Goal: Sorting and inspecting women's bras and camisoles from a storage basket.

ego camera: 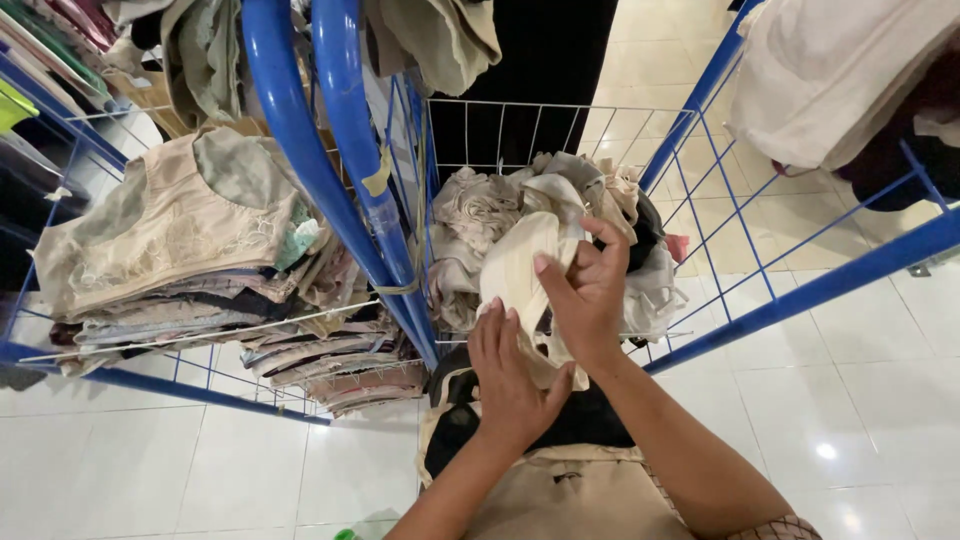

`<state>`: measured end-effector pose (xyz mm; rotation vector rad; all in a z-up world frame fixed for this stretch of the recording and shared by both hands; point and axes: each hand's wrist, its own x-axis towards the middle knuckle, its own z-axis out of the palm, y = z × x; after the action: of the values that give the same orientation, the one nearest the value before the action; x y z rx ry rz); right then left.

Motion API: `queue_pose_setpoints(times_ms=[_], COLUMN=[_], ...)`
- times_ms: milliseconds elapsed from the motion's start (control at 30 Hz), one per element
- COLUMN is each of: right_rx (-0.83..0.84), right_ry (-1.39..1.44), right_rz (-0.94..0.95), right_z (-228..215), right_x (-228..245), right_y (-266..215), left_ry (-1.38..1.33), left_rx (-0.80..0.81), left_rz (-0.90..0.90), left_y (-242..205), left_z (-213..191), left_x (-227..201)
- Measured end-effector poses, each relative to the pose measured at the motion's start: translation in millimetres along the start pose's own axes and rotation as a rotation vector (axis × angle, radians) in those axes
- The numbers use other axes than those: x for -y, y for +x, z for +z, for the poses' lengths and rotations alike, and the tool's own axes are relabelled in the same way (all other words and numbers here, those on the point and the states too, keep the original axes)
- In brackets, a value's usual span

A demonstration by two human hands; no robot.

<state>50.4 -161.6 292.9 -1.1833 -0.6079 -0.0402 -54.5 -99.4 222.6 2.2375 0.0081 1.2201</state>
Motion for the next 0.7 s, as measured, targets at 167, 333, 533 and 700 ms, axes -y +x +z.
queue_pose_setpoints(times_ms=[167,333,533,700], right_rx=[0.032,0.017,-0.062,0.028], right_ry=[-0.159,-0.541,-0.859,-1.049], right_rz=[-0.029,-0.314,-0.516,-0.493], right_z=[-3,-19,-61,-98], right_x=[7,39,47,20], right_y=[-31,-38,-38,-42], left_ry=[0.04,0.092,0.248,0.43], left_rx=[-0.068,0.025,0.079,0.06], left_rz=[-0.11,-0.202,-0.338,-0.26], left_y=[8,18,-18,-33], left_z=[8,-10,-31,-59], left_x=[9,24,65,91])
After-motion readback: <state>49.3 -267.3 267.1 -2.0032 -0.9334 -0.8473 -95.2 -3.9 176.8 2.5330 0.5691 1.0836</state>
